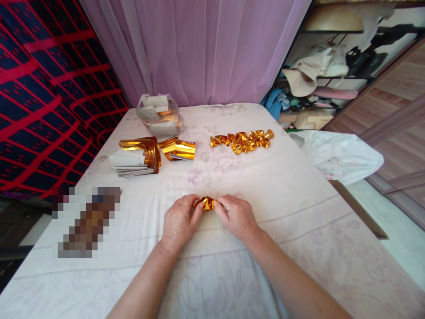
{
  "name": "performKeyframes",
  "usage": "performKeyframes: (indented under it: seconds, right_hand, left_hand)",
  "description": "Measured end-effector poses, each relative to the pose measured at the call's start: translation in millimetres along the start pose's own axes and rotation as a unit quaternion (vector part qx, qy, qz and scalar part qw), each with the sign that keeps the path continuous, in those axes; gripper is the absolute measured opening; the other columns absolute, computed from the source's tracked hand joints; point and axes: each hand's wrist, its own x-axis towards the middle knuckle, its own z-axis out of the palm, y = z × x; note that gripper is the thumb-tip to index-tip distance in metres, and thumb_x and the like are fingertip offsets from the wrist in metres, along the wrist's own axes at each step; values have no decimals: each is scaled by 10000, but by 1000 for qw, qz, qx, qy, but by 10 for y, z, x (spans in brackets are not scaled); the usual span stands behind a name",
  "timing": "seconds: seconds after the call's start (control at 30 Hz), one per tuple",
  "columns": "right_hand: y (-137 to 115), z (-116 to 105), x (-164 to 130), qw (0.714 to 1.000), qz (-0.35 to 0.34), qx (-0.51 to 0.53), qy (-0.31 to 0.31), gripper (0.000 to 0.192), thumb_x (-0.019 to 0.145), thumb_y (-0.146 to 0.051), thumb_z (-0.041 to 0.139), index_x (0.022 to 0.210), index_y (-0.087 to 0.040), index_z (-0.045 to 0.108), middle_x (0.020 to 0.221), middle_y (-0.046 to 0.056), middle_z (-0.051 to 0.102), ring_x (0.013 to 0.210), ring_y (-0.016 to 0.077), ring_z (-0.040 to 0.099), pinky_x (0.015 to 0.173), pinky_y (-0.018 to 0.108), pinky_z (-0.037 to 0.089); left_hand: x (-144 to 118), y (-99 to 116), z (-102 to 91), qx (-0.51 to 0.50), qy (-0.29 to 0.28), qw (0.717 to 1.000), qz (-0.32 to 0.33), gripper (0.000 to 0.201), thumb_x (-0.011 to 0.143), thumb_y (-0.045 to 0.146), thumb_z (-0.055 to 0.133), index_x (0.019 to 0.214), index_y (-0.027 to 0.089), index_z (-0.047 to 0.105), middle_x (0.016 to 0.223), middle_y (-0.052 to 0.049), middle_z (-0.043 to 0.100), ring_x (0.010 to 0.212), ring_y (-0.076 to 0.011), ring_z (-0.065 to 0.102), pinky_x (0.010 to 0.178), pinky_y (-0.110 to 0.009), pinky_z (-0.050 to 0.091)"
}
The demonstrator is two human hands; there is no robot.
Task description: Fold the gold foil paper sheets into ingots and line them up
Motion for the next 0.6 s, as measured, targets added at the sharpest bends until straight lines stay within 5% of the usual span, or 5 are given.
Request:
performKeyframes:
  seconds: [0.13, 0.6]
  right_hand:
    - [-32, 18, -13, 1000, -16, -13, 12, 287, 946, -221, 456, 695, -200, 594, 659, 13, 643, 618, 129, 583, 607, 261, 344]
    - [-81, -32, 13, 999, -2, 34, -8, 258, 902, -222, 499, 654, -205, 570, 633, -13, 614, 588, 114, 551, 584, 259, 310]
  left_hand:
    - [-2, 56, -68, 119, -4, 993, 20, 267, 962, 356, 454, 851, 219, 654, 802, -39, 658, 789, -197, 623, 667, -283, 459]
    - [15, 22, -50, 108, -8, 994, 27, 256, 981, 314, 440, 873, 210, 647, 822, -37, 655, 823, -210, 608, 704, -302, 441]
